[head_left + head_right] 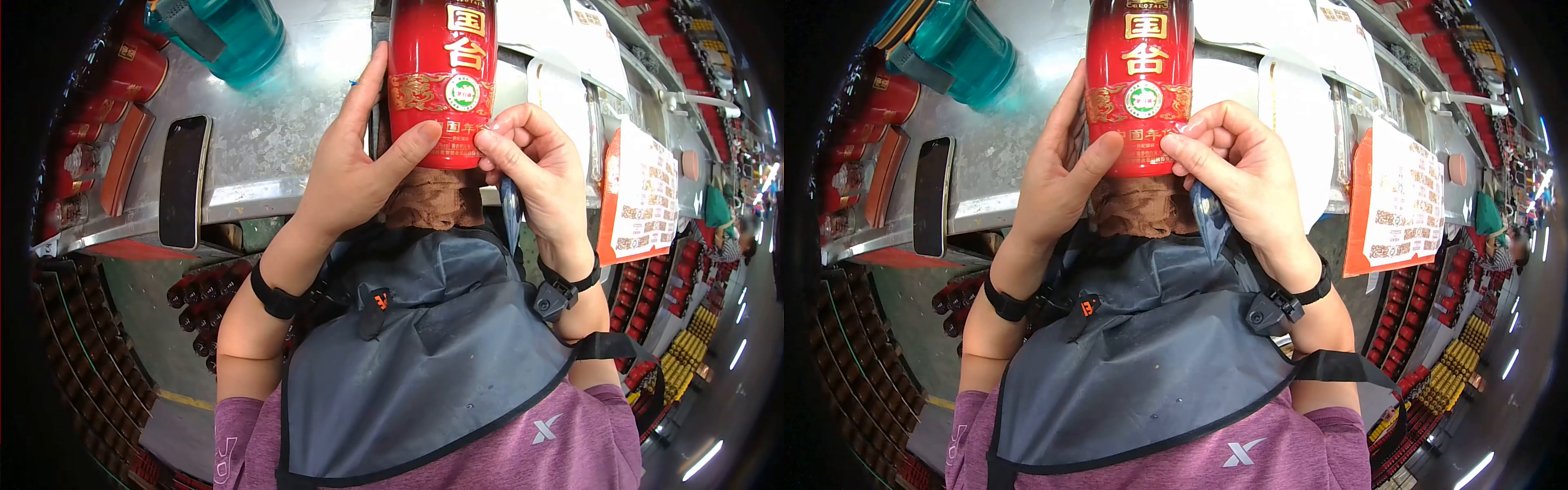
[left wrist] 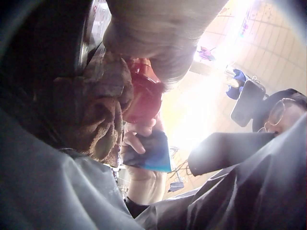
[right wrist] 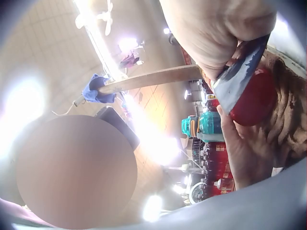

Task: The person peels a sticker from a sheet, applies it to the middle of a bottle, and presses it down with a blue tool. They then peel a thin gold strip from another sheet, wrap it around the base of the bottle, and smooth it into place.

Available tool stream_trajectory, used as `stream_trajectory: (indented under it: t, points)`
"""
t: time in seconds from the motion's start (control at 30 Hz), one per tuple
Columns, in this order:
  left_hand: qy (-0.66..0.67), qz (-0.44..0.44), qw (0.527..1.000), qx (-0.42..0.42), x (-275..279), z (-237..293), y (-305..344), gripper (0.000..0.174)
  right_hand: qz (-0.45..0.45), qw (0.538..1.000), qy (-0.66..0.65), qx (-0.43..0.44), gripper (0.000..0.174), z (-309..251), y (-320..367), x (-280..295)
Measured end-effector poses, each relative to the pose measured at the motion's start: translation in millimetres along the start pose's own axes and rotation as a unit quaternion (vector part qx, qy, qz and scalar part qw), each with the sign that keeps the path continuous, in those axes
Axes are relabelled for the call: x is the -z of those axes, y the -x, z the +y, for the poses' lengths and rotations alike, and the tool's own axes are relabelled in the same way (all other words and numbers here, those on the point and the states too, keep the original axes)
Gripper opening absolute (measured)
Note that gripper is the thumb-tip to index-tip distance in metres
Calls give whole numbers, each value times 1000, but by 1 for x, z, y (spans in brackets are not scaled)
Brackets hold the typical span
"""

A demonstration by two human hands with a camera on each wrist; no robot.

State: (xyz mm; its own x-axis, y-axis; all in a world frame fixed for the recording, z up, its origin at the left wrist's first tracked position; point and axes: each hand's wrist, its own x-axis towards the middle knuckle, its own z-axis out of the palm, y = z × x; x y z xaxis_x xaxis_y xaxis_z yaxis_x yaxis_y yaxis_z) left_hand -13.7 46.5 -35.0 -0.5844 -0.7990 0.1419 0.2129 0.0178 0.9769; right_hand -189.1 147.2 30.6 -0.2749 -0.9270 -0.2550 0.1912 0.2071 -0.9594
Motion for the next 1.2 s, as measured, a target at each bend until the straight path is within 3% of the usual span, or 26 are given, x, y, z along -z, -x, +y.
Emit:
stream_trajectory:
  t: [0.23,0.4,0.53,1.2]
  points:
    - [-3,0,1000,-6,-1,0,0,85,22,1000,9,11,15,8,-1,14]
    - [8,-3,1000,1,-2,0,0,84,17,999,-37,-14,41,5,-2,9]
    - [3,-5,1000,-1,-2,2,-1,84,5,1000,-18,-12,52,10,-6,5]
    - [-1,9,1000,2,0,0,0,73,-12,998,-46,-37,50,16,-11,9]
